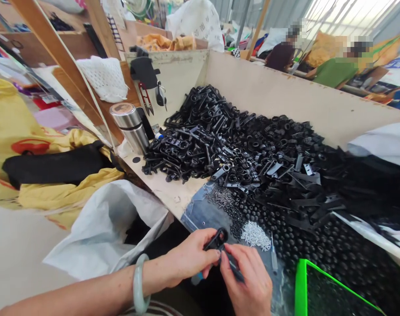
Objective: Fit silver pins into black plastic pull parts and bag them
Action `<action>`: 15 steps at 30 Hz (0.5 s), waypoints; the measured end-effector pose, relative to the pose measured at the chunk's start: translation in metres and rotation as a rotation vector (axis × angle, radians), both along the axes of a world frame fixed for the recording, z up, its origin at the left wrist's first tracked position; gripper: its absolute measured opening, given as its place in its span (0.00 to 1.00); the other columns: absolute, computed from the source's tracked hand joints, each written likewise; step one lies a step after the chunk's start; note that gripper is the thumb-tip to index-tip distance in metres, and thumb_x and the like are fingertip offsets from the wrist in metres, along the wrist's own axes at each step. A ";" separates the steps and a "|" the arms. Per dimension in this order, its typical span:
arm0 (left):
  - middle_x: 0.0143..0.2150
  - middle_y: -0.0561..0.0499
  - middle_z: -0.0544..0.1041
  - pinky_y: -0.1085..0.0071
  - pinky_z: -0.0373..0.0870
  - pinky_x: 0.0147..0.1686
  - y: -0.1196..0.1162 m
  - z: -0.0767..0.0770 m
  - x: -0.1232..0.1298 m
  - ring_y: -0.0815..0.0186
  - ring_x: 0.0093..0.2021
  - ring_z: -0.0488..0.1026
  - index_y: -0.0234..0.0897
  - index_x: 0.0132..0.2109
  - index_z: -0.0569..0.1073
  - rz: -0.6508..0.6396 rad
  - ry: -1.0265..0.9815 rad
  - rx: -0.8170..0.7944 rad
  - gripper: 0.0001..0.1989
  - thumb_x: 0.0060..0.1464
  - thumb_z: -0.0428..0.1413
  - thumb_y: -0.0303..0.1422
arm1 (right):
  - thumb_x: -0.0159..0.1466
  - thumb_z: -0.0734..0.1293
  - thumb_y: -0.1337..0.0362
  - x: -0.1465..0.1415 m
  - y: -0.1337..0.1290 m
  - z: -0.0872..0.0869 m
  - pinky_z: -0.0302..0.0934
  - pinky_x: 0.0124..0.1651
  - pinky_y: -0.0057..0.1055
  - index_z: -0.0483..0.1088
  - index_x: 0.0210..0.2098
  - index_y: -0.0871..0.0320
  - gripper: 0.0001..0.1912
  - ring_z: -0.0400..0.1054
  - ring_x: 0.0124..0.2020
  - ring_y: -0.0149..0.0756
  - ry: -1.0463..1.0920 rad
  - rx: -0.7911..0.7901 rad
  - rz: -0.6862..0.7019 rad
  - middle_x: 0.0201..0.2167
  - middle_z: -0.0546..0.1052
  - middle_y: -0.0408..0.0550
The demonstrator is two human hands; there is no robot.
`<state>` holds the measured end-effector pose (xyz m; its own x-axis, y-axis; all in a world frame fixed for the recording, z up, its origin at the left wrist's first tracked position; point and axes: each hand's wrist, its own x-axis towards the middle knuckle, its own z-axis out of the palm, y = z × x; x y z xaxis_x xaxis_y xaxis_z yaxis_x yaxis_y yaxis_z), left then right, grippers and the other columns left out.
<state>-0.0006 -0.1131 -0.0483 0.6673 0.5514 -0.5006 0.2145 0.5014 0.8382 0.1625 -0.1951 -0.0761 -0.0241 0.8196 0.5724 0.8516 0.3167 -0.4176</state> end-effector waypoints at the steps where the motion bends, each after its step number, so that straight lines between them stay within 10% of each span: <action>1: 0.28 0.59 0.66 0.76 0.54 0.22 0.000 0.002 0.000 0.76 0.21 0.60 0.36 0.40 0.70 0.000 0.006 -0.014 0.08 0.50 0.54 0.29 | 0.69 0.67 0.67 0.001 0.000 0.000 0.68 0.41 0.30 0.74 0.45 0.59 0.06 0.74 0.36 0.33 -0.022 0.014 0.003 0.36 0.79 0.48; 15: 0.22 0.60 0.65 0.75 0.58 0.25 -0.005 -0.007 0.007 0.72 0.21 0.62 0.39 0.37 0.67 -0.038 0.132 0.002 0.04 0.52 0.51 0.27 | 0.66 0.71 0.68 0.016 -0.009 -0.016 0.69 0.42 0.32 0.75 0.52 0.61 0.15 0.75 0.35 0.35 -0.244 0.052 0.069 0.39 0.81 0.51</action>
<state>0.0062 -0.1177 -0.0555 0.6161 0.5281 -0.5844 0.3414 0.4896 0.8024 0.1785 -0.2036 -0.0925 -0.2212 0.7808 0.5842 0.9007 0.3932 -0.1845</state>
